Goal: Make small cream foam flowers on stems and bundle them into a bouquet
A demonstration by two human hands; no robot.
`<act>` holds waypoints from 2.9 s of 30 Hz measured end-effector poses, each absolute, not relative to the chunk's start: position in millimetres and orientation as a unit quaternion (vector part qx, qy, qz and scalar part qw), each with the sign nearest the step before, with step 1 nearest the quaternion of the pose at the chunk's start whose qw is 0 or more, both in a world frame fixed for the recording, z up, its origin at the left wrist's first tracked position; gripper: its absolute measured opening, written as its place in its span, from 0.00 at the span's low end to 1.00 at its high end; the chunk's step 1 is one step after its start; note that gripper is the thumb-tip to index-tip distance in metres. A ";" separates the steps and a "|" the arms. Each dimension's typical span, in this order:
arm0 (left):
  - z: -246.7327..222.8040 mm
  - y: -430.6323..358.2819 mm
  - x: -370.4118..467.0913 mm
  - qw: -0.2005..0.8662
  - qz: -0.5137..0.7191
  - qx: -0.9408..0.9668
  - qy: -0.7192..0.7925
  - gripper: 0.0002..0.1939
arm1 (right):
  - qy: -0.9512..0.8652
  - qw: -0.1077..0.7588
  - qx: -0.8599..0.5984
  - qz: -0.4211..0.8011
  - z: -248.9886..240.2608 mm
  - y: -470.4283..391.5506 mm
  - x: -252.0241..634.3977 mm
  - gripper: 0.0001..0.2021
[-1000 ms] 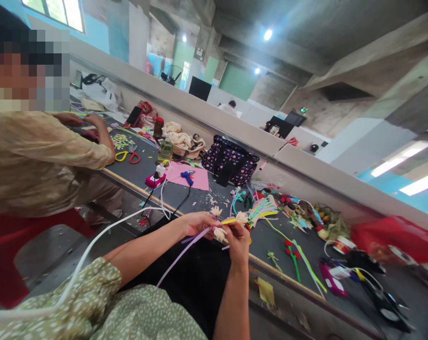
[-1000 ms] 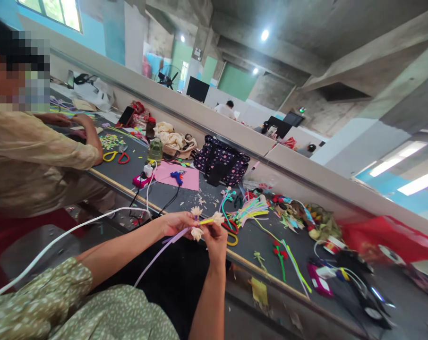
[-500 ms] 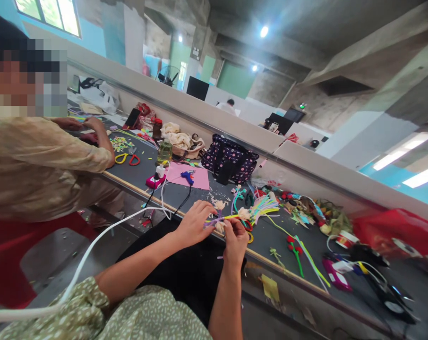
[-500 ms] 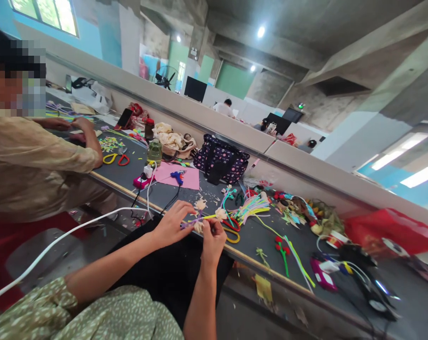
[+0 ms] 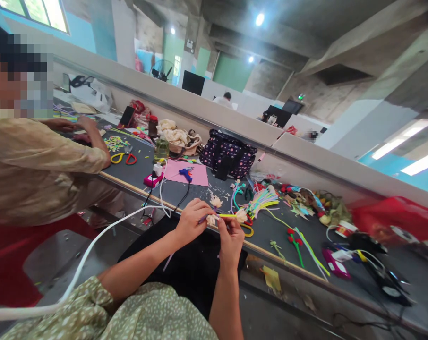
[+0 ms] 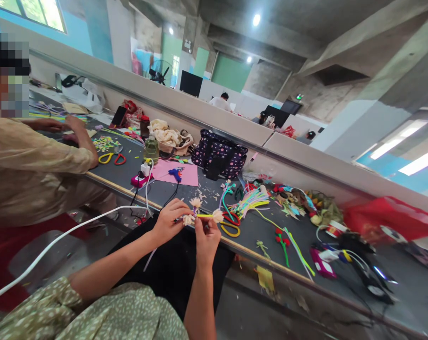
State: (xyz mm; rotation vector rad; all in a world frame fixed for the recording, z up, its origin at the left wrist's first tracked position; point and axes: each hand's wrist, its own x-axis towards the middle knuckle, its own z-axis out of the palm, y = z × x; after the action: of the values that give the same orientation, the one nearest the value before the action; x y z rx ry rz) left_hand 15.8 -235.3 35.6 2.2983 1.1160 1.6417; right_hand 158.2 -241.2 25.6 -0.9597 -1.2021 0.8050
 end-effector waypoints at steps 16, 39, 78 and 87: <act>44.1 -227.9 18.0 0.445 0.592 0.611 0.280 0.11 | -0.611 0.597 -0.443 0.271 38.3 -247.2 161.9 0.09; 31.6 -202.5 21.1 0.799 0.416 0.377 0.215 0.11 | -0.659 0.559 -0.416 0.284 29.7 -230.6 188.2 0.07; 51.1 -252.0 16.1 -0.046 0.398 0.788 0.467 0.10 | -0.559 0.574 -0.481 0.356 17.7 -237.3 162.8 0.14; 59.6 -257.9 11.2 -0.004 0.391 0.804 0.448 0.09 | -0.614 0.531 -0.466 0.351 25.1 -245.1 168.6 0.14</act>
State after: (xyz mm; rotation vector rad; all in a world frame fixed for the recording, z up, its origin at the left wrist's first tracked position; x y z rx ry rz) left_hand 11.2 -257.9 59.6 2.5339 1.4105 1.2302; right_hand 168.6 -245.1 25.1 -1.1127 -1.4651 0.8369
